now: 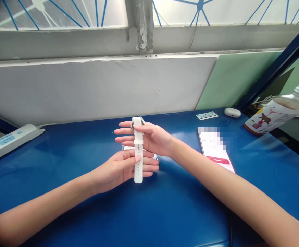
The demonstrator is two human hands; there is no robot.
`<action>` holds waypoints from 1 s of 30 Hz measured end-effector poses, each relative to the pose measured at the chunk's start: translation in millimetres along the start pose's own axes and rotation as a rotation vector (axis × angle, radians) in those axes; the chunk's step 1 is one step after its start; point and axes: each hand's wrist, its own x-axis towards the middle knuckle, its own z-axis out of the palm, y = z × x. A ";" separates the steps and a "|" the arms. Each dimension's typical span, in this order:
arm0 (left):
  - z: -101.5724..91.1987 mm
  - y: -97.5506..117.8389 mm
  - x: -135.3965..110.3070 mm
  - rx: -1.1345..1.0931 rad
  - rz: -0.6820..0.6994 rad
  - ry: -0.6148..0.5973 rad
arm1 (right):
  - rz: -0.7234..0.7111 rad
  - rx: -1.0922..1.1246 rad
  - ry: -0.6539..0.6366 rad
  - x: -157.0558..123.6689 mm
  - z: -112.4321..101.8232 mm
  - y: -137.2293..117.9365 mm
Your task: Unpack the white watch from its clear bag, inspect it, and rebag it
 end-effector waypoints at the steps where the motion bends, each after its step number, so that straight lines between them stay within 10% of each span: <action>1: -0.9 0.0 0.7 -0.006 0.008 0.010 | -0.015 0.005 0.014 0.4 -1.1 -0.3; 12: -4.7 4.5 4.1 -0.041 -0.022 0.036 | -0.041 0.215 0.055 1.7 -6.1 -3.9; 19: -3.4 4.6 -2.5 -0.118 0.019 -0.224 | -0.402 0.289 0.364 4.8 -11.2 -17.2; 30: -17.5 17.1 7.7 -0.029 0.259 0.032 | -0.435 -0.325 0.337 1.9 7.6 -2.1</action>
